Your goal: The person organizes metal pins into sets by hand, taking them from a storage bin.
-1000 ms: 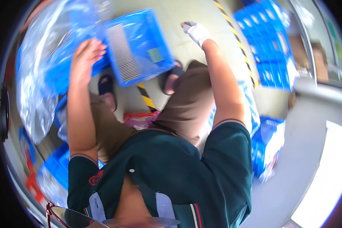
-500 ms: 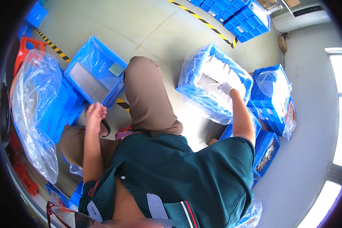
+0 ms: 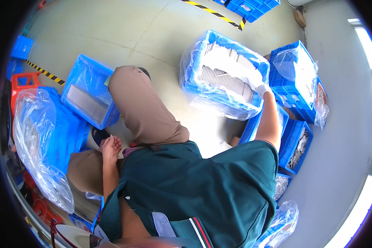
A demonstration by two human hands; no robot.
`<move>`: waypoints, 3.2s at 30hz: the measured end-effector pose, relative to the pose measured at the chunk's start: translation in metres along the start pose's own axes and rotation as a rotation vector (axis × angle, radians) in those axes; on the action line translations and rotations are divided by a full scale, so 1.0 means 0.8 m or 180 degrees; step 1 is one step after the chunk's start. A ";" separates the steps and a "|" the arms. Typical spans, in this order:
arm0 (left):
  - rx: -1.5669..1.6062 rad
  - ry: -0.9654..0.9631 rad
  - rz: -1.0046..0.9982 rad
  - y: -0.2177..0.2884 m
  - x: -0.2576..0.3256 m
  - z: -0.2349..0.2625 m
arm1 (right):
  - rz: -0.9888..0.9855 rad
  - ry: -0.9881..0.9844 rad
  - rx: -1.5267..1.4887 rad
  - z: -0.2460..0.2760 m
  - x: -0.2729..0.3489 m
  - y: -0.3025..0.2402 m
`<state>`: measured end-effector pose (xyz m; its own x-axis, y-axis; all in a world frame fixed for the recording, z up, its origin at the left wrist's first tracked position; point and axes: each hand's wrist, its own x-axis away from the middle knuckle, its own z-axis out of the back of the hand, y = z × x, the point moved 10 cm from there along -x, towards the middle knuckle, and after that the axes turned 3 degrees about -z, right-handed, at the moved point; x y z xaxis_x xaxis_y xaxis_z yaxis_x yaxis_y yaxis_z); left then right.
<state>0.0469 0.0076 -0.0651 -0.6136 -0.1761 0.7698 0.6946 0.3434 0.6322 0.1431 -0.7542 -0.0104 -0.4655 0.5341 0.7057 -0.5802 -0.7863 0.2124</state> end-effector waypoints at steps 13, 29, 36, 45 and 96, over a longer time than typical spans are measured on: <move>-0.0275 0.0298 0.0137 -0.030 -0.012 0.022 | 0.0430 0.0815 0.0653 -0.050 -0.080 -0.046; -0.0060 0.0371 0.0147 -0.050 -0.029 0.033 | 0.0591 0.1821 0.0944 -0.057 -0.137 -0.064; -0.0048 0.0459 0.0164 -0.047 -0.026 0.036 | 0.0898 0.2112 0.0800 -0.052 -0.127 -0.081; -0.0118 0.0364 0.0017 -0.038 -0.027 0.023 | 0.1237 0.2173 0.0828 -0.040 -0.116 -0.077; 0.1299 -0.0589 -0.2157 0.372 0.038 0.072 | 0.4870 -0.0902 -0.1902 -0.004 0.595 -0.842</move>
<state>0.2133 0.1574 0.1413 -0.9287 -0.3235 0.1815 -0.0200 0.5325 0.8462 0.3108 0.0307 0.1803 -0.7178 -0.6874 0.1108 0.0786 -0.2382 -0.9680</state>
